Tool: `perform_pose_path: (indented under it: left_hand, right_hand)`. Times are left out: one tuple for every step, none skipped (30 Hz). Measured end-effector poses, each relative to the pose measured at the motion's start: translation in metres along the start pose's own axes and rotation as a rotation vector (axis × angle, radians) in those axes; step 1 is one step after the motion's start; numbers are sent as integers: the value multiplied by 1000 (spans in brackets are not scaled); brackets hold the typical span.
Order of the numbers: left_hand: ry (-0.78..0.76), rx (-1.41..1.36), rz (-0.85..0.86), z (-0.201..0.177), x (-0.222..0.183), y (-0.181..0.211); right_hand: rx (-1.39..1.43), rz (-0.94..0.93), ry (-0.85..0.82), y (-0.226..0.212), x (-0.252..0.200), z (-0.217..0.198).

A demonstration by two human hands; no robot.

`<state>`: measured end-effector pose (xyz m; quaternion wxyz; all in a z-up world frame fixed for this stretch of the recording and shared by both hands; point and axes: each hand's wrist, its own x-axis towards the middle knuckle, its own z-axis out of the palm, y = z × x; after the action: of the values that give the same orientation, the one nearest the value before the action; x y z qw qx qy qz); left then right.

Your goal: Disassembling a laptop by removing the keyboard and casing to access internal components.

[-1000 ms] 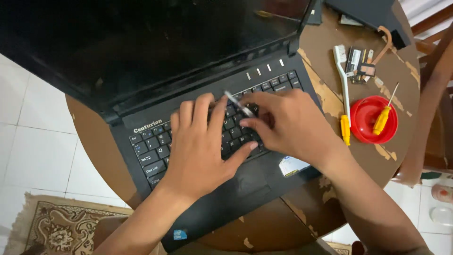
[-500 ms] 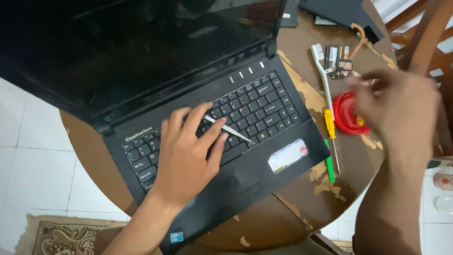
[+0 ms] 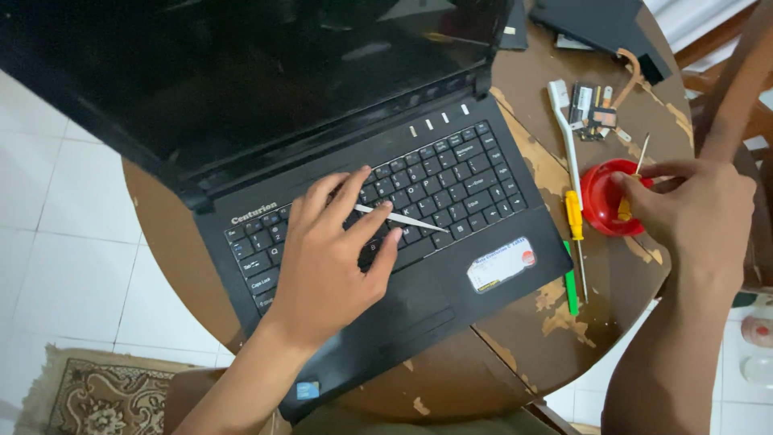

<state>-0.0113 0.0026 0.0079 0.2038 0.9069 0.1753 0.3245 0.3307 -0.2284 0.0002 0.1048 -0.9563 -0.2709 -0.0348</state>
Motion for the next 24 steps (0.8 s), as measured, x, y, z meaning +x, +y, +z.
perform_pose_path:
  left_hand:
    - [4, 3, -7, 1, -1, 0]
    - [-12, 2, -18, 1, -2, 0]
    - [-28, 1, -28, 2, -2, 0]
    - [-27, 3, -35, 1, -2, 0]
    - [-28, -27, -30, 0, -2, 0]
    - [-26, -55, -21, -1, 0, 0]
    - [-21, -51, -25, -2, 0, -1]
    - [-43, -48, -28, -2, -1, -1]
    - [-65, -46, -31, -2, -1, -1]
    - [-65, -44, -36, -2, -2, -2]
    - [-60, -52, -31, -2, -2, -2]
    - [-52, -57, -25, -3, -2, -3]
    - [-50, -54, -28, -3, -3, -4]
    - [-77, -61, -31, -2, -4, -5]
    - [-105, -68, -33, -2, -5, -6]
    - [-105, -65, -40, -4, -5, -5]
    - [-139, -63, -46, -5, -5, -5]
    - [-175, -64, -51, -6, -5, -5]
    - [-175, -64, -57, -6, -5, -5]
    - [-203, -43, -39, -6, -6, -5]
    - [-230, -22, -21, -7, -6, -6]
    - [-226, -19, -22, -7, -6, -5]
    - [-245, 11, -3, -8, -6, -5]
    - [-265, 42, 17, -9, -5, -4]
  right_hand:
    - [-1, -8, -2, -1, -1, 0]
    - [-61, -13, 26, -2, -1, 0]
    - [-120, -19, 55, -3, -1, 1]
    - [-120, -25, 51, -5, -3, -3]
    - [27, -68, 57, -7, -4, -6]
    - [176, -111, 67, -10, -4, -10]
    - [178, -118, 67, -25, -6, -19]
    - [327, -252, 11, -40, -8, -27]
    - [476, -387, -44, -54, -10, -36]
    - [476, -389, -48, -80, -15, -47]
    - [392, -453, -119, -106, -19, -58]
    - [308, -517, -188, -133, -23, -69]
    - [309, -523, -190, -151, -26, -63]
    - [484, -455, -243, -168, -28, -57]
    - [658, -385, -297, -186, -30, -52]
    - [659, -389, -304, -197, -28, -48]
    - [751, -423, -330, -208, -26, -45]
    - [841, -452, -355, -219, -24, -41]
    - [840, -453, -361, -219, -19, -31]
    - [973, -485, -380, -220, -14, -20]
    - [1106, -515, -399, -221, -8, -10]
    - [1107, -521, -399, -224, -10, -4]
    - [1093, -600, -345, -227, -12, 2]
    - [1079, -677, -288, -230, -14, 8]
